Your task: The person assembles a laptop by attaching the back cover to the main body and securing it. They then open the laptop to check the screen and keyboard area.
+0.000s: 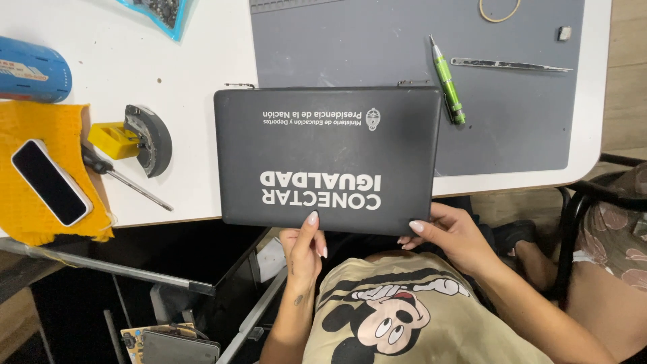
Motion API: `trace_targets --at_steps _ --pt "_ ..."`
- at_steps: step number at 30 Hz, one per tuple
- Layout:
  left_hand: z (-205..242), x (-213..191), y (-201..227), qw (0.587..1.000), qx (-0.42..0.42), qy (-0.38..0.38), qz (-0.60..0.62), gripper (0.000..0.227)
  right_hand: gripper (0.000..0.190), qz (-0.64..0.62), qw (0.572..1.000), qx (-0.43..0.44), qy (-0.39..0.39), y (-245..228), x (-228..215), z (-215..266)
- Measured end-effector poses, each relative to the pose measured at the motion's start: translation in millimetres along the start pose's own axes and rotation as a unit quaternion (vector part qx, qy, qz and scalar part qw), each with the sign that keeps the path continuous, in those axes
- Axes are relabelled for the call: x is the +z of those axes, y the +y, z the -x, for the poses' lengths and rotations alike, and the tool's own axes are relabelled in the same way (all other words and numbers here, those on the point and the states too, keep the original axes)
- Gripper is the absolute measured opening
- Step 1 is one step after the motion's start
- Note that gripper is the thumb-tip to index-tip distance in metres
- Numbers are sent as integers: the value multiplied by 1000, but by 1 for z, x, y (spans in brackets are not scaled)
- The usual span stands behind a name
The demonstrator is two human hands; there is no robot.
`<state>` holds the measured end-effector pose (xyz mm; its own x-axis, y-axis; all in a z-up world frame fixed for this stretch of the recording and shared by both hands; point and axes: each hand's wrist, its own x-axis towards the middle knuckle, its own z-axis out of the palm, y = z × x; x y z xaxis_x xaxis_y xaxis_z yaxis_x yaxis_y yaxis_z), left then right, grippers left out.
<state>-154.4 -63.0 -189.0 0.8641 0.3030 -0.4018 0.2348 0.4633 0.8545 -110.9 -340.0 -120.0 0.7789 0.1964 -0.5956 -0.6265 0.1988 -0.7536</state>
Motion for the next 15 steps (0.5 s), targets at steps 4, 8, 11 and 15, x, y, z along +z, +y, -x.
trace_targets --at_steps 4,8,11,15 --pt "2 -16 3 999 -10 -23 -35 39 27 7 1000 25 -10 -12 14 9" --pt "17 -10 -11 986 -56 -114 -108 37 25 -6 999 41 -28 -3 14 10" --pt "26 36 18 972 -109 -159 -135 35 22 -24 997 47 -54 8 21 15" --pt "36 85 56 974 -123 -157 -111 58 17 46 992 -24 -111 9 26 13"
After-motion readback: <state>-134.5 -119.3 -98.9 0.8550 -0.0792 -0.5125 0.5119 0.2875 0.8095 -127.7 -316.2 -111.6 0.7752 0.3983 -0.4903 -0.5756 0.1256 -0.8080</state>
